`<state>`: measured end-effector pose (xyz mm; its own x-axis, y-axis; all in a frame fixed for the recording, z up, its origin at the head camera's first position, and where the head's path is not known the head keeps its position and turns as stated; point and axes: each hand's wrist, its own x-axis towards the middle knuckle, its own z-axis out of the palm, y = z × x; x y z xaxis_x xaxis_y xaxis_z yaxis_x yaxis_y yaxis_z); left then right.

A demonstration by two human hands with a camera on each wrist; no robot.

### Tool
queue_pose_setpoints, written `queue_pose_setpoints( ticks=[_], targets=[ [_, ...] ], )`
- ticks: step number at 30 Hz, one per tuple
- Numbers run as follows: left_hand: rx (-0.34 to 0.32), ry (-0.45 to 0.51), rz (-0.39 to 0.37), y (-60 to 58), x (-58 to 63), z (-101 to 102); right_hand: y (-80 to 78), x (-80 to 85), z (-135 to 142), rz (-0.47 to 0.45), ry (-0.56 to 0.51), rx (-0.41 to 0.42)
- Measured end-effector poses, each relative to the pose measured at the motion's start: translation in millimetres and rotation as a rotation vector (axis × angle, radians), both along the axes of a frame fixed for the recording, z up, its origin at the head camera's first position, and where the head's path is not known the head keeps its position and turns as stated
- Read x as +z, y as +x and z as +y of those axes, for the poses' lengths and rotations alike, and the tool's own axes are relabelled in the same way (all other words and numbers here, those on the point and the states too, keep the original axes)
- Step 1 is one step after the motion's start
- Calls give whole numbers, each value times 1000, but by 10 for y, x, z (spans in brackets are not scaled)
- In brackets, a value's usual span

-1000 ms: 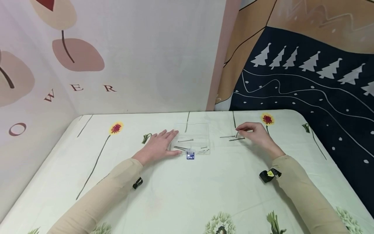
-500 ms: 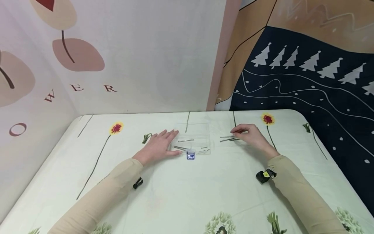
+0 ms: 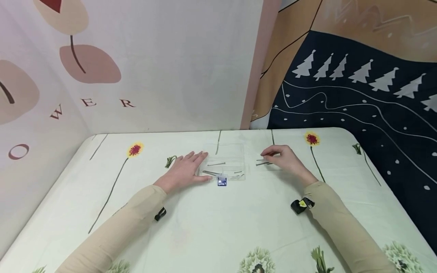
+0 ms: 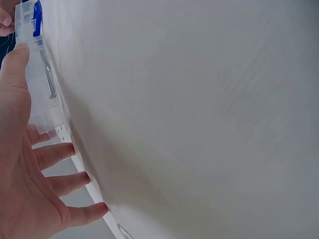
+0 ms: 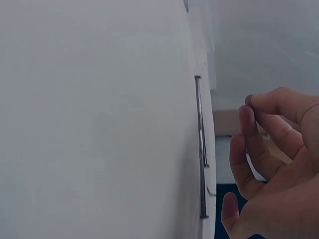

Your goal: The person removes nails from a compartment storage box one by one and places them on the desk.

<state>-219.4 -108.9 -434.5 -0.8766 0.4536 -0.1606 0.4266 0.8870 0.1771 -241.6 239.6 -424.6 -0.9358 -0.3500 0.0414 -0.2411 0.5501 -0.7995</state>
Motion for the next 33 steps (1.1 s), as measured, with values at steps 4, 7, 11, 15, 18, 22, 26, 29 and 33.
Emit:
queue_pose_setpoints(
  ticks=[4,7,11,15,18,22,26,29,33],
  targets=[
    [4,-5,-1,1,-3,-7,-6,-33,-121,10,-18,47],
    [6,-6,1,2,-4,-5,-15,-49,-197,10,-24,67],
    [5,-6,5,-2,-11,-6,-21,-48,-286,-5,-33,69],
    [4,-10,3,-9,-23,-5,-17,-41,-359,-27,-41,63],
    [2,-9,4,-8,-22,0,-10,-36,-404,-36,-53,60],
    [-2,-6,10,-1,-13,0,-1,-25,-477,-44,-68,69],
    [0,0,10,2,-9,-5,14,-16,-560,-54,-77,77],
    [8,-1,8,-2,-16,-6,24,-18,-612,-56,-93,89],
    [13,0,10,-6,-26,-5,18,-41,-669,-36,-97,118]
  ],
)
